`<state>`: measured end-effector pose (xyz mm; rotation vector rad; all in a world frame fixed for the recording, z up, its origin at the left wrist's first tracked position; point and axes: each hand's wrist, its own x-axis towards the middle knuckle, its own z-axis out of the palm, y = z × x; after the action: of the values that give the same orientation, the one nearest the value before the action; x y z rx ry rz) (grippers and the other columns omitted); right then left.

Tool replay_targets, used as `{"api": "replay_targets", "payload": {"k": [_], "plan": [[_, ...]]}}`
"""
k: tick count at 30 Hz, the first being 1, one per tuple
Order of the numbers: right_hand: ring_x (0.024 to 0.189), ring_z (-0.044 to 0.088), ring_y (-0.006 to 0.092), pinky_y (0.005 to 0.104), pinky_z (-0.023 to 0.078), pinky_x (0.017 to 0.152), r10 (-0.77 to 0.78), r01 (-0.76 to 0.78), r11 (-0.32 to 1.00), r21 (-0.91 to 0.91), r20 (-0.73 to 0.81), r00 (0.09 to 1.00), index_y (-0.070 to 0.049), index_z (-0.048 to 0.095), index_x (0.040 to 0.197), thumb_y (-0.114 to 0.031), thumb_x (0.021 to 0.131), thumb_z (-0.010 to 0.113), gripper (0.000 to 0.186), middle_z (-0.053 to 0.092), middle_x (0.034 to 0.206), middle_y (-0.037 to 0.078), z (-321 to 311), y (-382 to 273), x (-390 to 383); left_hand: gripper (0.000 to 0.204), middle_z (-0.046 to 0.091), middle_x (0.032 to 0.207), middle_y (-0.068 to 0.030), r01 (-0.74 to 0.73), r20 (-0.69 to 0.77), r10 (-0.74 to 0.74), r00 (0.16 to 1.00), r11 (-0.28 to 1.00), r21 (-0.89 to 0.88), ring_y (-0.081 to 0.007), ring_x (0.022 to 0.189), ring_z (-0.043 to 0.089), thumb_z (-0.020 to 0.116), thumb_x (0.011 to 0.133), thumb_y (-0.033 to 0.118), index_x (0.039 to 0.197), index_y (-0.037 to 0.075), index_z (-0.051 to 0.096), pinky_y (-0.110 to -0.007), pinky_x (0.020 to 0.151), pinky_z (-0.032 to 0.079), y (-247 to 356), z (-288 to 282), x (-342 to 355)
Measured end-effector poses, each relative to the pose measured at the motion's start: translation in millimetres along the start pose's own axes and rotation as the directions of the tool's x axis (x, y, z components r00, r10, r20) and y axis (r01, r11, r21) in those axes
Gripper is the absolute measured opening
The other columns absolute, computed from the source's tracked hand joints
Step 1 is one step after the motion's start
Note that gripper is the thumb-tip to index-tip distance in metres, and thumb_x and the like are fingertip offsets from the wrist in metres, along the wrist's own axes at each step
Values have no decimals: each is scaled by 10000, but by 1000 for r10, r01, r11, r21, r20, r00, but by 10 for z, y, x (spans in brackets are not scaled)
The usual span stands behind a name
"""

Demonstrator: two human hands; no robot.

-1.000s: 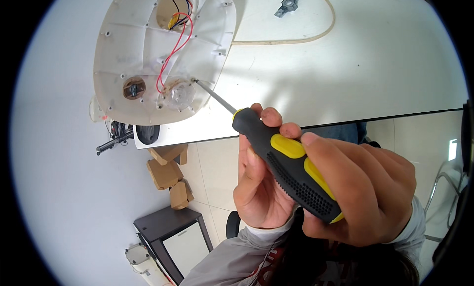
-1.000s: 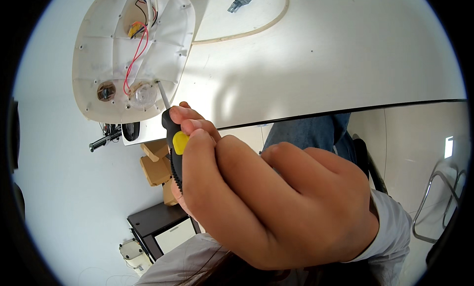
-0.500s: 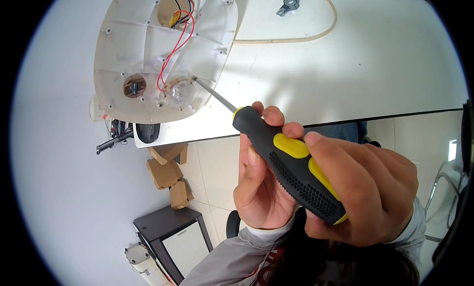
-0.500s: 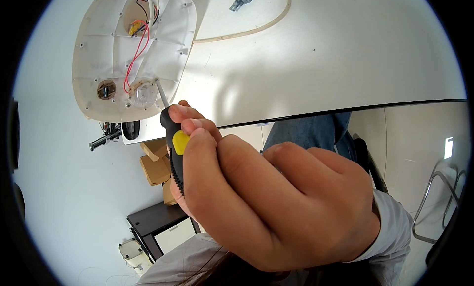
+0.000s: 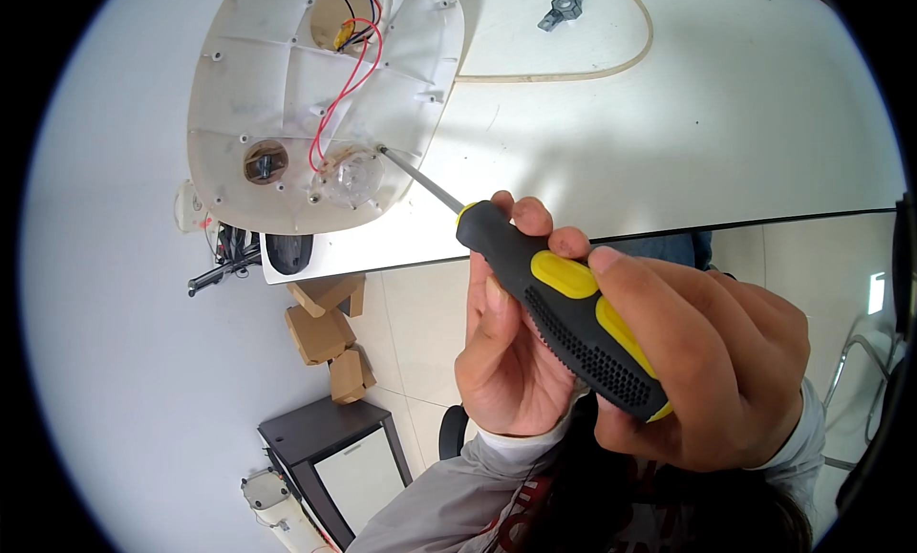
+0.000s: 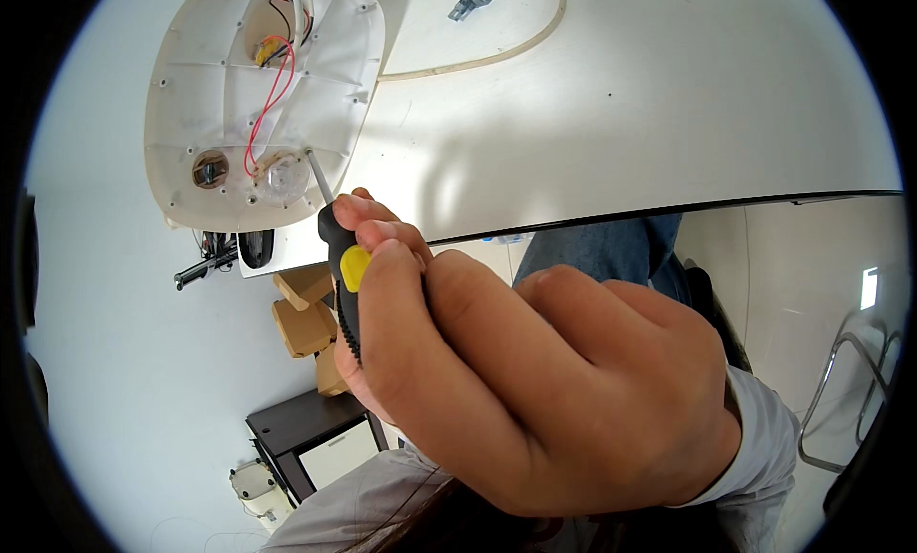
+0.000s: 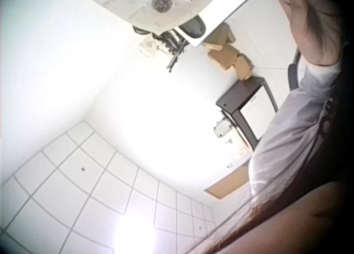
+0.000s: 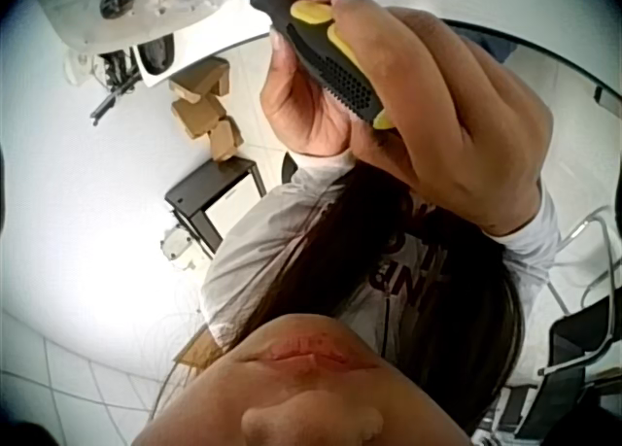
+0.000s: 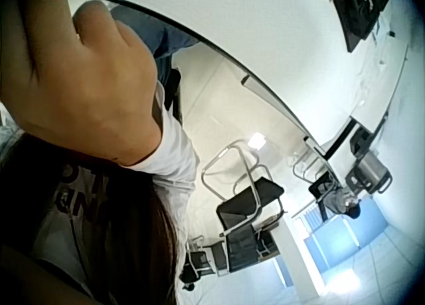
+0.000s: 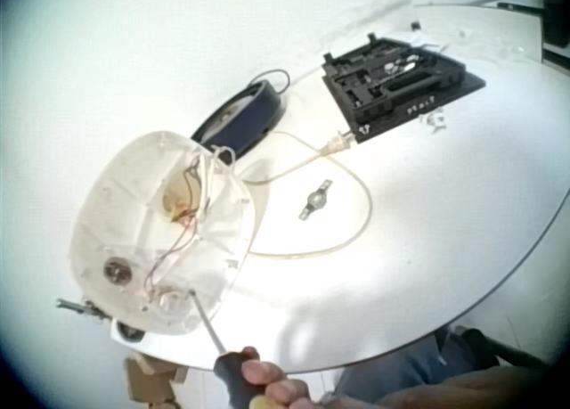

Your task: The person uses a screwdriver to remove and install screws on a white plastic housing containing wires and a motor. The person repeatedly picks up screws from the table and secures them into the housing while seated at a workbench.

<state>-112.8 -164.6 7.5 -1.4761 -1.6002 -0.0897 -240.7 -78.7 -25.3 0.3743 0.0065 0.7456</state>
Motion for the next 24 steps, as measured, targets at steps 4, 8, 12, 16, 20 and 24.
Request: {"api": "replay_targets", "payload": {"k": [4, 8, 12, 16, 20, 24], "plan": [[712, 665, 279, 301, 551, 549, -4, 3, 1000, 27, 23, 1000, 73, 506, 1085, -221, 799, 609, 422, 634, 934, 201, -9, 18, 19, 473, 343, 1252, -130, -35, -78, 31, 996, 998, -51, -296, 1214, 402, 416, 932, 57, 1336, 59, 170, -443, 973, 476, -50, 132, 41], [722, 644, 272, 296, 530, 533, 36, -42, 993, 114, 57, 998, 52, 487, 1119, -200, 760, 661, 472, 610, 943, 189, -28, 1, -4, 459, 341, 1250, -122, -45, 28, 47, 999, 996, -74, -279, 1220, 381, 417, 920, 76, 1330, 54, 211, -436, 993, 449, -79, 75, 44], [684, 596, 236, 287, 498, 517, 46, -44, 982, 185, -9, 999, 0, 509, 1135, -180, 723, 706, 491, 570, 934, 161, 75, -15, -31, 477, 328, 1278, -101, -88, 57, 92, 994, 993, -80, -256, 1230, 339, 427, 892, 166, 1335, 58, 290, -399, 1016, 379, -110, -91, 26], [711, 576, 199, 265, 489, 563, -56, 66, 996, 67, -138, 989, -59, 599, 1066, -94, 665, 722, 421, 548, 929, 125, 174, -3, -19, 531, 333, 1306, -91, -91, -294, 125, 948, 988, 128, -263, 1208, 347, 462, 877, 290, 1339, 69, 324, -402, 992, 361, -151, 192, -50], [735, 581, 179, 248, 493, 592, -107, 113, 994, 14, -221, 969, -103, 657, 1000, -43, 626, 729, 386, 527, 945, 96, 197, -51, 7, 554, 403, 1208, -93, -36, -105, 43, 994, 997, 62, -236, 1101, 396, 502, 875, 410, 1293, 81, 347, -373, 911, 401, -122, 94, -59], [709, 584, 173, 242, 509, 592, -78, 90, 995, 33, -278, 957, -124, 660, 989, -55, 624, 742, 381, 520, 957, 85, 235, -32, 13, 476, 432, 1116, -72, -15, -134, 13, 991, 1000, -15, -206, 1051, 419, 496, 906, 435, 1206, 83, 384, -353, 895, 403, -157, 42, -108]]}}
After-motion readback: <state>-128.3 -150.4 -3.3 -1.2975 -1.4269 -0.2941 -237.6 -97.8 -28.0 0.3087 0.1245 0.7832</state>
